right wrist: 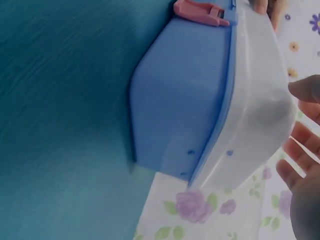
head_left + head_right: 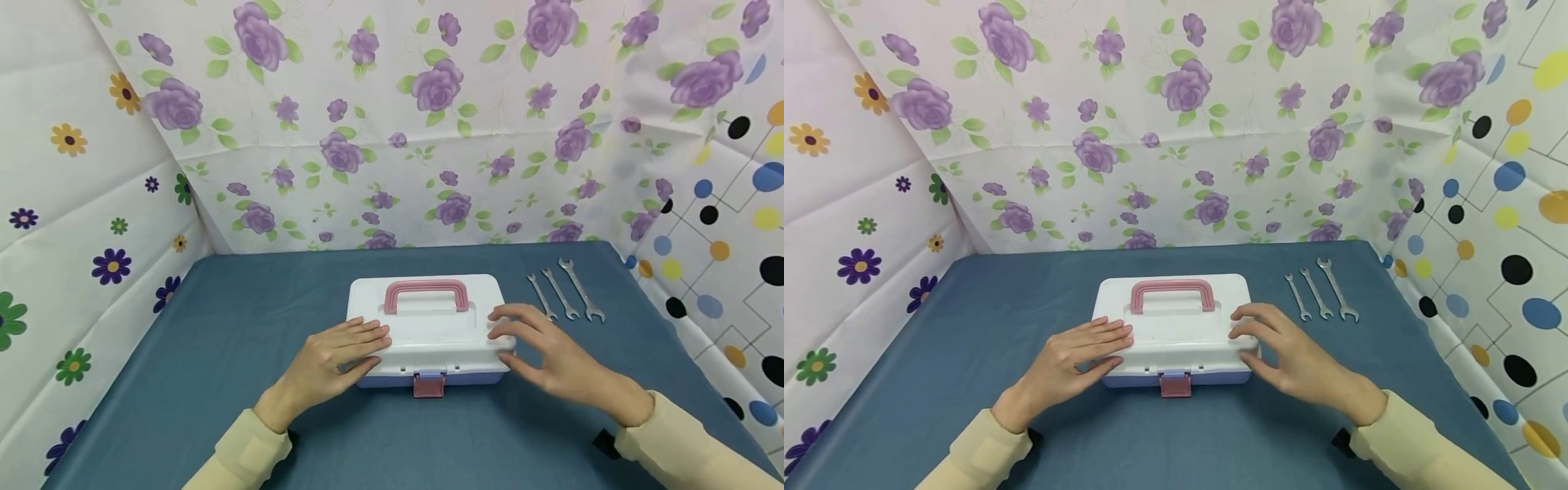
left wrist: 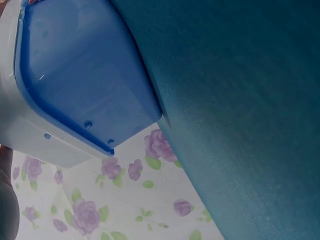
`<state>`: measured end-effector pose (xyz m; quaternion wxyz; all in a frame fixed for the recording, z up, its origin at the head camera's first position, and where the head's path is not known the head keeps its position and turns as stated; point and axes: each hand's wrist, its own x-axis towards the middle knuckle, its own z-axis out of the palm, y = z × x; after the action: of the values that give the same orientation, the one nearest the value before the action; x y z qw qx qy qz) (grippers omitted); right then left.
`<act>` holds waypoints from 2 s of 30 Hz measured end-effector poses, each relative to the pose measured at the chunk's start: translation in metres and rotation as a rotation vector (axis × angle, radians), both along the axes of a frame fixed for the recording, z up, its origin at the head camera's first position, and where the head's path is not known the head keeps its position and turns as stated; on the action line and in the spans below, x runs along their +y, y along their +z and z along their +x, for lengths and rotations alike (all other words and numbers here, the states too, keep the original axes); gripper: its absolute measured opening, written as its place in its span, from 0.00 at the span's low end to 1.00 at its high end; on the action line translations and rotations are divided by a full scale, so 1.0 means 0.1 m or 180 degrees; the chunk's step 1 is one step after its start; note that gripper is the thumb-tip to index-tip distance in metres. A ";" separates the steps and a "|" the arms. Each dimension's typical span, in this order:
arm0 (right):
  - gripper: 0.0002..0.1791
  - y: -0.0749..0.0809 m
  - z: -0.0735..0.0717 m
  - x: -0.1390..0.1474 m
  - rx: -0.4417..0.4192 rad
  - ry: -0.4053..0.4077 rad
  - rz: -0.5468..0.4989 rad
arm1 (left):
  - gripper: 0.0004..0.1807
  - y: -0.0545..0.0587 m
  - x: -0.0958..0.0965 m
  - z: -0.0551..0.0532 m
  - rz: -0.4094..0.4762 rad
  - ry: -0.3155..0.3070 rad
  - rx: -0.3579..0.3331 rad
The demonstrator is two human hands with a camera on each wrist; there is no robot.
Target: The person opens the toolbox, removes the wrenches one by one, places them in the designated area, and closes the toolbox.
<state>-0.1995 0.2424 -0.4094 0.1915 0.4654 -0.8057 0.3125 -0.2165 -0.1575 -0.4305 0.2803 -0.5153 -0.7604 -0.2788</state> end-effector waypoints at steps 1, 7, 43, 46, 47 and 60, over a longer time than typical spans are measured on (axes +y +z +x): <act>0.13 0.01 0.01 -0.03 0.0108 0.0031 -0.0024 | 0.25 0.00 0.00 0.00 -0.0006 0.0000 0.0002; 0.17 0.09 0.11 -0.29 0.0641 0.0149 0.0201 | 0.25 0.00 0.00 0.00 -0.0024 0.0010 0.0018; 0.18 -0.28 0.28 -0.92 0.1921 0.0882 0.2509 | 0.21 -0.02 0.00 0.02 -0.0026 0.0064 -0.0032; 0.20 -0.30 0.27 -0.94 0.1934 0.0853 0.2685 | 0.22 -0.02 0.00 0.02 -0.0041 0.0082 -0.0052; 0.20 -0.31 0.27 -0.95 0.1934 0.0849 0.2726 | 0.22 -0.02 0.00 0.02 -0.0042 0.0086 -0.0053; 0.17 -0.40 0.24 -0.98 0.2080 0.0764 0.2880 | 0.21 -0.01 0.01 0.02 0.0006 0.0061 -0.0079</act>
<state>-0.1757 0.1440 -0.4495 0.1754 0.6618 -0.6997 -0.2043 -0.2146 -0.1564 -0.4315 0.2740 -0.5043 -0.7685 -0.2831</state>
